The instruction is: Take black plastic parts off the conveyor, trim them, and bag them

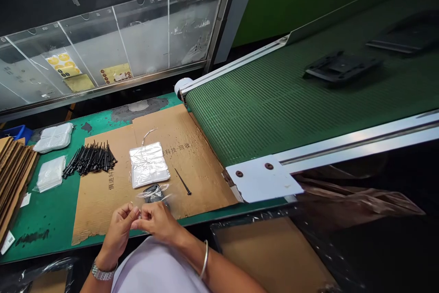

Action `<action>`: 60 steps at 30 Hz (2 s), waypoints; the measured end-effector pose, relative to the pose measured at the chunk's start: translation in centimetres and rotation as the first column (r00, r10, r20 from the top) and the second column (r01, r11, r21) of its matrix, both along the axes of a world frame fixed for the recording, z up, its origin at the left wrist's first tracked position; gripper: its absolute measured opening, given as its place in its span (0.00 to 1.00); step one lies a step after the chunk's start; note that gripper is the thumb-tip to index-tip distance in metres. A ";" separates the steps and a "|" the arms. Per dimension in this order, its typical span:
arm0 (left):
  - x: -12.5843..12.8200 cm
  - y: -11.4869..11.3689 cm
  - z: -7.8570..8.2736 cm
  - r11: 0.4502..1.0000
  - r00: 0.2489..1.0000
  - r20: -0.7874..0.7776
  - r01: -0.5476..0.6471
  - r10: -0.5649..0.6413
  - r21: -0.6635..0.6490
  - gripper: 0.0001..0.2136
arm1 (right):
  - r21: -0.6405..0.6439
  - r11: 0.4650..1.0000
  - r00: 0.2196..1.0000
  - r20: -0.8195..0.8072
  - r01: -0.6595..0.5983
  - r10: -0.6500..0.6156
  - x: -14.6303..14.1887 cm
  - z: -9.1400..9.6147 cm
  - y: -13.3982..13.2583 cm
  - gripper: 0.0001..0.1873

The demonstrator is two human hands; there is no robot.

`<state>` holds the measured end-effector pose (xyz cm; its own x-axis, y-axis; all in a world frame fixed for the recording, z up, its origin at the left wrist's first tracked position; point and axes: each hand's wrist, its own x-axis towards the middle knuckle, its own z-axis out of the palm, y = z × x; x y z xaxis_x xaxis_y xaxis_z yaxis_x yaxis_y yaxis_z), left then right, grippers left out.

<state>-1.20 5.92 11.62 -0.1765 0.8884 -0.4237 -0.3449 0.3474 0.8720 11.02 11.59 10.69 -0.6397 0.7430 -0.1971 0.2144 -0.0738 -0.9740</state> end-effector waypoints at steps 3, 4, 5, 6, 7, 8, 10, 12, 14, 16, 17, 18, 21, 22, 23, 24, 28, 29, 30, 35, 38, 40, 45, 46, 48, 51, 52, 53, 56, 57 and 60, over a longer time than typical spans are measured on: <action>0.1 0.1 -0.7 0.992 0.992 0.030 -0.123 0.123 -0.007 0.13 | 0.012 0.993 0.992 -0.019 0.122 -0.121 -0.1 -1.1 0.6 0.22; 0.0 0.2 -1.0 0.985 0.984 0.047 -0.171 0.171 -0.011 0.13 | 0.032 0.985 0.985 -0.007 0.170 -0.170 -0.2 -1.4 0.8 0.22; -0.1 0.3 -1.2 0.975 0.973 0.068 -0.220 0.220 -0.014 0.13 | 0.058 0.975 0.977 0.008 0.213 -0.214 -0.2 -1.6 1.0 0.21; -0.1 0.4 -1.5 0.964 0.959 0.094 -0.266 0.266 -0.018 0.13 | 0.087 0.963 0.966 0.021 0.254 -0.257 -0.1 -1.7 1.2 0.21; -0.2 0.5 -1.7 0.952 0.944 0.122 -0.306 0.306 -0.023 0.14 | 0.117 0.949 0.955 0.031 0.291 -0.297 -0.1 -1.7 1.4 0.20; -0.3 0.7 -1.9 0.941 0.929 0.149 -0.337 0.337 -0.029 0.14 | 0.144 0.935 0.943 0.037 0.324 -0.332 0.0 -1.6 1.5 0.19; -0.5 0.9 -2.2 0.928 0.907 0.197 -0.370 0.371 -0.044 0.14 | 0.182 0.914 0.926 0.037 0.363 -0.376 0.1 -1.3 1.7 0.17; -0.4 1.0 -2.3 0.928 0.900 0.228 -0.368 0.370 -0.053 0.13 | 0.183 0.921 0.935 0.024 0.344 -0.354 0.0 -0.9 1.6 0.13; -0.1 1.0 -2.2 0.935 0.903 0.244 -0.353 0.353 -0.045 0.12 | 0.153 0.952 0.964 -0.003 0.264 -0.267 -0.2 -0.7 1.4 0.07; 0.3 0.9 -2.1 0.941 0.910 0.248 -0.338 0.333 -0.025 0.12 | 0.117 0.979 0.986 -0.033 0.166 -0.163 -0.6 -0.7 1.0 0.05; 0.5 0.9 -2.1 0.943 0.913 0.246 -0.333 0.326 -0.014 0.12 | 0.105 0.986 0.991 -0.043 0.128 -0.124 -0.8 -0.8 0.9 0.05; 0.7 0.8 -2.0 0.944 0.916 0.243 -0.329 0.319 -0.003 0.13 | 0.097 0.990 0.994 -0.048 0.105 -0.101 -1.0 -0.9 0.8 0.05; 1.2 0.7 -1.6 0.953 0.930 0.224 -0.303 0.291 0.021 0.15 | 0.094 0.987 0.992 -0.036 0.128 -0.125 -1.4 -1.3 0.8 0.08; 1.3 0.7 -1.4 0.960 0.939 0.214 -0.280 0.269 0.024 0.16 | 0.097 0.983 0.988 -0.025 0.153 -0.151 -1.5 -1.5 0.9 0.08; 1.4 0.7 -1.3 0.966 0.948 0.203 -0.256 0.246 0.025 0.17 | 0.102 0.979 0.984 -0.014 0.177 -0.177 -1.5 -1.7 1.0 0.07; 1.5 0.6 -1.2 0.972 0.956 0.188 -0.234 0.226 0.023 0.18 | 0.109 0.975 0.980 -0.003 0.196 -0.197 -1.5 -1.9 1.1 0.07; 1.1 0.8 -2.2 0.957 0.953 0.089 -0.289 0.288 -0.005 0.15 | 0.135 0.956 0.965 0.012 0.259 -0.263 -1.4 -2.8 1.6 0.10; 0.7 0.9 -2.9 0.945 0.944 0.057 -0.325 0.326 -0.018 0.13 | 0.139 0.947 0.956 0.012 0.289 -0.293 -1.4 -3.2 1.8 0.12; 0.3 1.1 -3.6 0.934 0.934 0.023 -0.356 0.357 -0.035 0.13 | 0.142 0.935 0.944 0.012 0.324 -0.329 -1.3 -3.6 2.0 0.15; -1.0 1.3 -6.7 0.900 0.887 -0.205 -0.432 0.415 -0.050 0.13 | 0.185 0.894 0.909 0.012 0.408 -0.417 -1.2 -5.1 2.5 0.20; -0.7 0.9 -6.9 0.887 0.809 -0.384 -0.458 0.446 0.063 0.18 | 0.255 0.923 0.954 0.004 0.290 -0.301 -1.3 -4.6 2.0 0.16; -0.4 0.7 -6.6 0.929 0.757 -0.541 -0.329 0.366 0.170 0.19 | 0.312 0.933 0.982 0.003 0.176 -0.186 -1.5 -3.8 1.6 0.12; -1.7 1.1 -6.5 0.974 0.649 -0.734 -0.051 0.201 0.221 0.07 | 0.398 0.915 0.994 0.053 0.070 -0.100 -1.2 -3.0 1.6 0.08; -2.3 1.1 -6.7 0.972 0.625 -0.747 -0.085 0.224 0.220 0.07 | 0.400 0.912 0.988 0.075 0.094 -0.135 -0.9 -3.3 1.8 0.08; -3.6 1.1 -7.1 0.960 0.560 -0.780 -0.179 0.278 0.214 0.08 | 0.391 0.906 0.965 0.130 0.161 -0.228 0.2 -4.3 2.1 0.09; -5.2 0.8 -7.7 0.939 0.471 -0.824 -0.282 0.314 0.197 0.05 | 0.356 0.907 0.921 0.228 0.224 -0.317 1.9 -6.9 2.0 0.05; -5.5 0.7 -7.9 0.938 0.455 -0.835 -0.291 0.309 0.189 0.04 | 0.336 0.914 0.913 0.254 0.227 -0.320 2.3 -7.8 1.7 0.06; -5.6 0.7 -8.0 0.939 0.445 -0.844 -0.291 0.301 0.182 0.04 | 0.311 0.924 0.910 0.273 0.223 -0.312 2.6 -8.7 1.5 0.07; -5.4 0.8 -8.6 0.945 0.435 -0.855 -0.283 0.281 0.166 0.08 | 0.202 0.960 0.930 0.273 0.195 -0.246 3.0 -10.7 0.8 0.11; -5.3 0.9 -8.8 0.946 0.440 -0.854 -0.282 0.276 0.161 0.08 | 0.154 0.971 0.942 0.256 0.181 -0.216 3.1 -11.1 0.7 0.14; -5.2 1.2 -9.4 0.954 0.488 -0.834 -0.268 0.256 0.136 0.05 | -0.019 0.992 0.978 0.172 0.126 -0.121 3.7 -11.2 0.7 0.19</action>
